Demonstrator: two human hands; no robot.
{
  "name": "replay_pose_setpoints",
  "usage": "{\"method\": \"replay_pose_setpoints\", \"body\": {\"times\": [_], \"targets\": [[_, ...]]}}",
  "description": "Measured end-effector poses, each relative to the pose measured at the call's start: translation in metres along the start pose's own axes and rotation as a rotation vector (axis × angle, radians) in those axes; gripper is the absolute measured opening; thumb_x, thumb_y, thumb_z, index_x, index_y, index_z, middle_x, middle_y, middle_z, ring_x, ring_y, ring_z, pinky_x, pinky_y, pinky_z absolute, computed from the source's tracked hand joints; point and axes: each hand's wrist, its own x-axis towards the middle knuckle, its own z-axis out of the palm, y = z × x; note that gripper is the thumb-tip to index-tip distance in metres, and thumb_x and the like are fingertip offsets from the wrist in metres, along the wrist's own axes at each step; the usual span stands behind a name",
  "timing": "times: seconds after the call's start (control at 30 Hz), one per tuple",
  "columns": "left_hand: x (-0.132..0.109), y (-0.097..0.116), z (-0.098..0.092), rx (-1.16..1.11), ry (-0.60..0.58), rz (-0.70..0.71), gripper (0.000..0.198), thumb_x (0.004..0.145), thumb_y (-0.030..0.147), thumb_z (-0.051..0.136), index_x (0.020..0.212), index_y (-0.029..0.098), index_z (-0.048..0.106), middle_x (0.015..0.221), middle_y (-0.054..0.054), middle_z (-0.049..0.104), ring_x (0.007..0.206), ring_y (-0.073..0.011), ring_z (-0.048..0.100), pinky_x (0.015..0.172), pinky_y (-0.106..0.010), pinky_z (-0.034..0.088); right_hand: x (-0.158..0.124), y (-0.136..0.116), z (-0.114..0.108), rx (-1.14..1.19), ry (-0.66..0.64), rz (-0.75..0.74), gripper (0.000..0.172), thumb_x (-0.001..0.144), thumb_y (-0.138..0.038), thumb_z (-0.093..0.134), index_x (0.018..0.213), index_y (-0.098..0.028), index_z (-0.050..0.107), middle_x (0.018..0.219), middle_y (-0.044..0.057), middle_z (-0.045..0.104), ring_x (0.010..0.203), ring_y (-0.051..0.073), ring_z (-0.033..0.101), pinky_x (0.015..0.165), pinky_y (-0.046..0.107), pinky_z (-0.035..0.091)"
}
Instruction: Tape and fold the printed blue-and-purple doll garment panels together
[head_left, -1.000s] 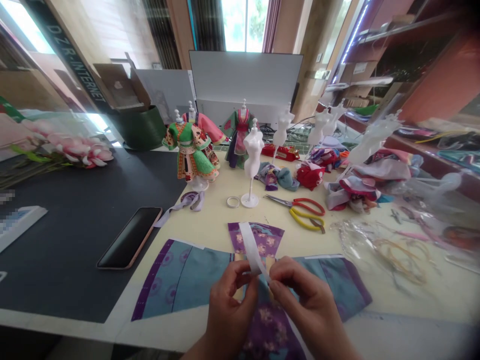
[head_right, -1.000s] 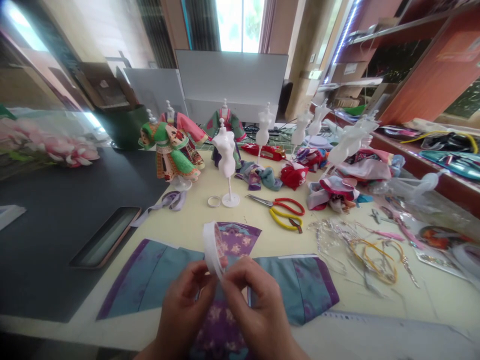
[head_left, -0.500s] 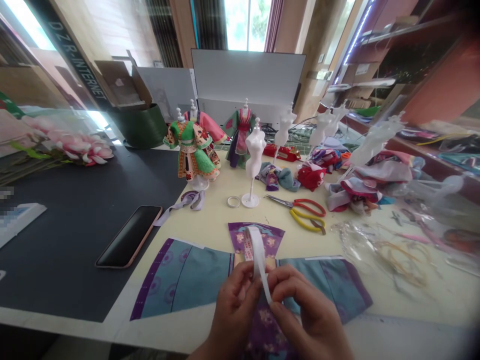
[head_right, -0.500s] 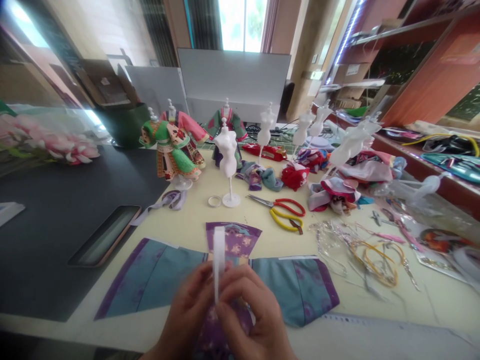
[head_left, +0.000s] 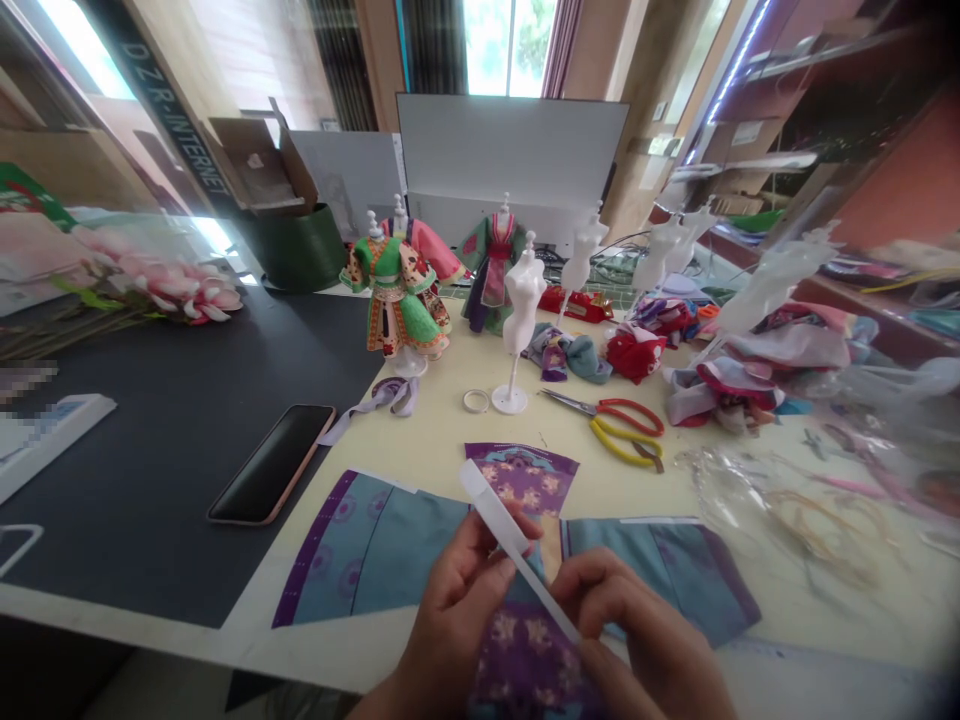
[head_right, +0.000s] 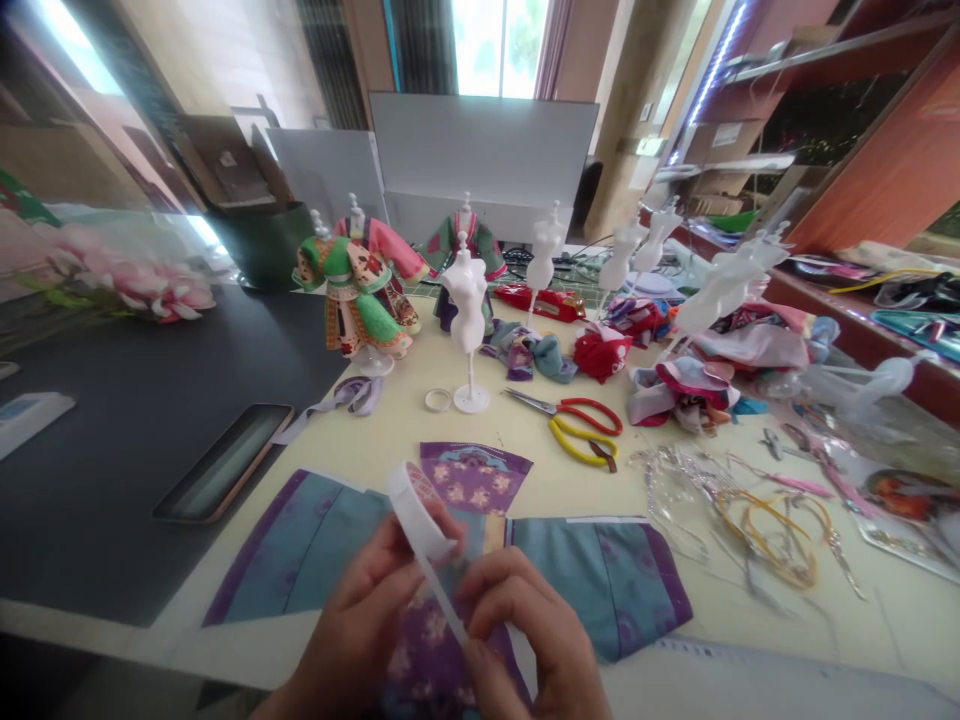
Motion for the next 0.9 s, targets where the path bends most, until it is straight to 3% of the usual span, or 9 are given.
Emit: {"method": "replay_pose_setpoints", "body": {"times": [0.1, 0.2, 0.3, 0.53, 0.77, 0.9], "targets": [[-0.007, 0.005, -0.002, -0.021, 0.044, 0.011, 0.024, 0.086, 0.029, 0.054, 0.107, 0.02, 0.062, 0.112, -0.006, 0.063, 0.099, -0.0205, 0.058, 0.084, -0.027, 0.046, -0.002, 0.006, 0.001, 0.009, 0.007, -0.007, 0.013, 0.082, -0.012, 0.051, 0.074, -0.022, 0.048, 0.083, -0.002, 0.058, 0.072, 0.012, 0.058, 0.065, 0.021, 0.045], [-0.01, 0.009, -0.006, -0.045, 0.167, 0.036, 0.025, 0.086, 0.037, 0.055, 0.1, 0.02, 0.066, 0.111, -0.006, 0.065, 0.104, -0.0229, 0.058, 0.088, -0.03, 0.047, -0.001, 0.008, 0.001, -0.014, -0.036, -0.015, 0.014, 0.082, -0.01, 0.05, 0.074, -0.022, 0.048, 0.082, -0.002, 0.058, 0.073, 0.011, 0.058, 0.066, 0.021, 0.045], [-0.01, 0.011, -0.014, 0.008, 0.228, 0.079, 0.024, 0.083, 0.036, 0.059, 0.098, 0.02, 0.069, 0.109, -0.006, 0.067, 0.11, -0.0249, 0.056, 0.093, -0.032, 0.046, 0.004, 0.007, -0.001, -0.049, -0.085, 0.008, 0.015, 0.082, -0.009, 0.05, 0.074, -0.022, 0.048, 0.082, -0.001, 0.058, 0.073, 0.012, 0.058, 0.066, 0.021, 0.045], [-0.004, 0.017, -0.03, 0.143, 0.183, 0.082, 0.024, 0.085, 0.035, 0.057, 0.101, 0.023, 0.07, 0.112, -0.004, 0.067, 0.113, -0.0248, 0.056, 0.096, -0.031, 0.045, 0.012, 0.008, 0.0, -0.092, -0.106, 0.064, 0.013, 0.084, -0.011, 0.049, 0.076, -0.021, 0.05, 0.086, 0.002, 0.059, 0.079, 0.015, 0.057, 0.07, 0.025, 0.045], [-0.002, 0.023, -0.03, 0.304, 0.185, 0.095, 0.023, 0.086, 0.036, 0.055, 0.1, 0.025, 0.07, 0.109, -0.002, 0.069, 0.111, -0.0217, 0.057, 0.093, -0.026, 0.047, 0.01, 0.012, 0.002, -0.071, -0.116, 0.09, 0.013, 0.085, -0.013, 0.048, 0.076, -0.021, 0.049, 0.083, 0.001, 0.058, 0.075, 0.014, 0.056, 0.068, 0.025, 0.044], [0.0, 0.027, -0.035, 0.389, 0.191, 0.113, 0.025, 0.085, 0.037, 0.057, 0.102, 0.025, 0.07, 0.111, -0.003, 0.068, 0.11, -0.023, 0.058, 0.093, -0.028, 0.047, 0.009, 0.012, 0.005, -0.047, -0.124, 0.102, 0.013, 0.085, -0.012, 0.048, 0.075, -0.021, 0.048, 0.08, 0.0, 0.057, 0.074, 0.014, 0.056, 0.068, 0.025, 0.044]]}}
